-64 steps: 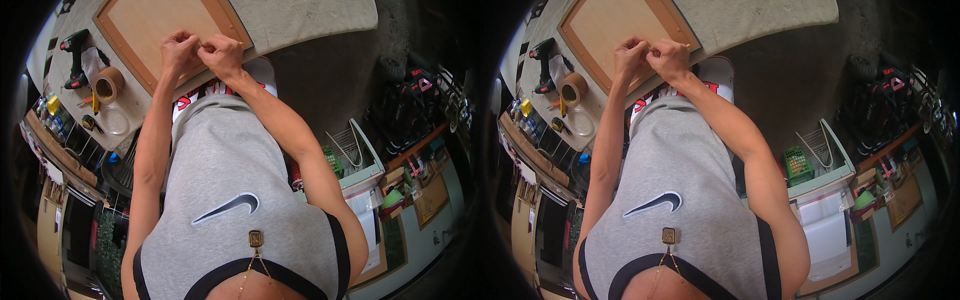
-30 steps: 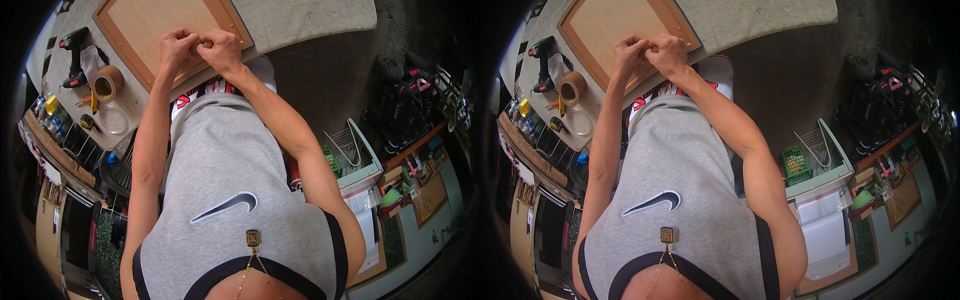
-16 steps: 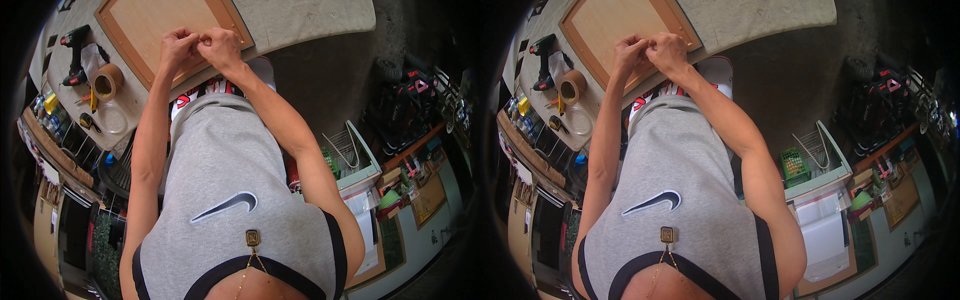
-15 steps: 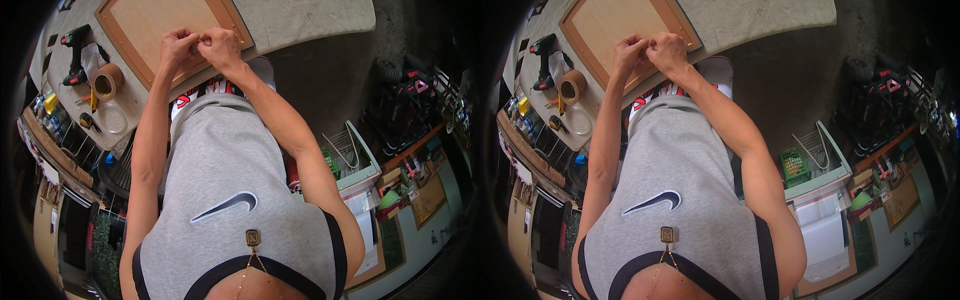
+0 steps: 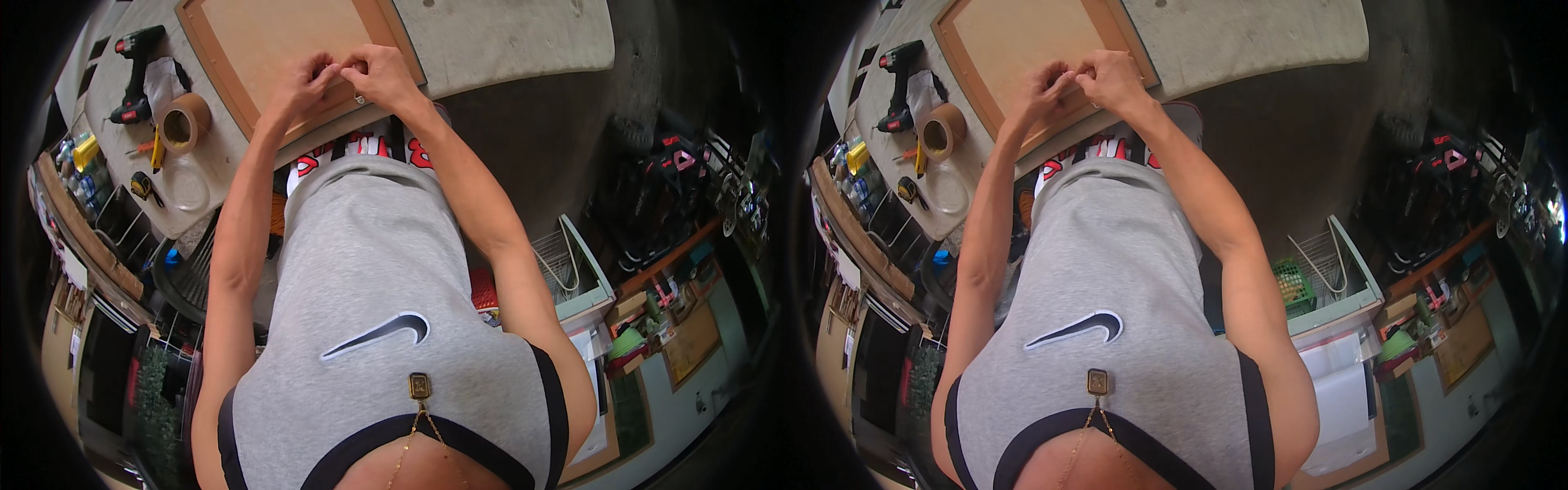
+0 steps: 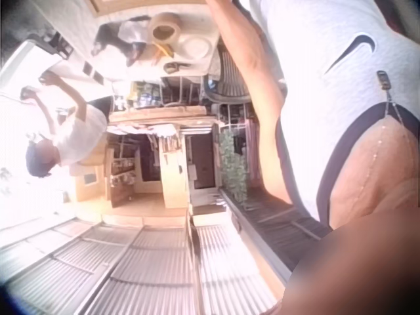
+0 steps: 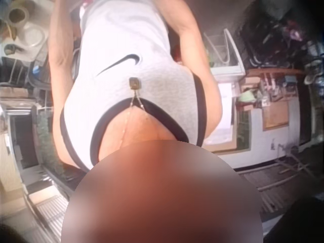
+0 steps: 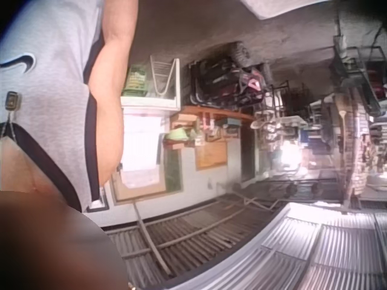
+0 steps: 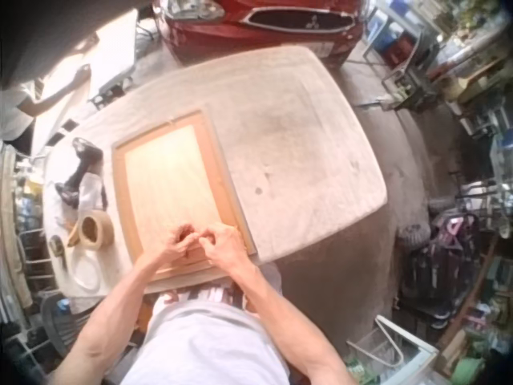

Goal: The person attaches a metal hanging wire to the back of a wooden picture frame using small metal fasteners. They thread the wire through the fasteners and secure it on both sides of the frame. The person then picks up the completed frame and walks through the workshop.

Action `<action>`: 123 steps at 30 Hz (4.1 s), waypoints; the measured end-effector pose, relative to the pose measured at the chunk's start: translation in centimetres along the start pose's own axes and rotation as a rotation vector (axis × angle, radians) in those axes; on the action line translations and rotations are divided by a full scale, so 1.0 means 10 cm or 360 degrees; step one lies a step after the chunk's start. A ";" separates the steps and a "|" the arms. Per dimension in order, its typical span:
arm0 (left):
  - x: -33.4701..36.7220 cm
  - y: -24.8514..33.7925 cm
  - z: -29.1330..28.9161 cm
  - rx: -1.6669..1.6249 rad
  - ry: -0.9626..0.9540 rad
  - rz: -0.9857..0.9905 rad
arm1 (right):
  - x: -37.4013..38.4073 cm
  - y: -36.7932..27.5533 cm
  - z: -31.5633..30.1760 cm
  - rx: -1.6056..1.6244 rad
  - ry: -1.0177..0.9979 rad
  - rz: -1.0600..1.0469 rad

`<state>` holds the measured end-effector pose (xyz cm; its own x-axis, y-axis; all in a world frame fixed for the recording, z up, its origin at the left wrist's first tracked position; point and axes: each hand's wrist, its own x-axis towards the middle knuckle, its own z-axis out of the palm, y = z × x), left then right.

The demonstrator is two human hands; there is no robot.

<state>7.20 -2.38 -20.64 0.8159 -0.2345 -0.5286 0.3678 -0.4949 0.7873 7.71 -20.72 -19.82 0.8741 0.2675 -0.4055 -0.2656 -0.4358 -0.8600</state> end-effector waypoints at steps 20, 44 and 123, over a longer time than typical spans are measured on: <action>0.07 0.11 -0.31 -0.0641 0.0187 -0.0054 | 0.02 -0.03 0.13 -0.0031 0.0243 -0.0302; -0.06 -0.02 0.07 -0.0007 0.0675 0.0373 | 0.33 -0.47 -0.04 -0.0981 -0.0352 -0.0577; -0.13 -0.31 0.07 0.0708 0.0933 0.0881 | -0.88 -0.38 1.02 -0.1067 0.0528 0.0103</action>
<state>4.73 -1.15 -22.63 0.9646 -0.1323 0.2283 -0.2490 -0.7430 0.6212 -3.14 -12.64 -16.11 0.9700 -0.0034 -0.2432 -0.1088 -0.9003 -0.4214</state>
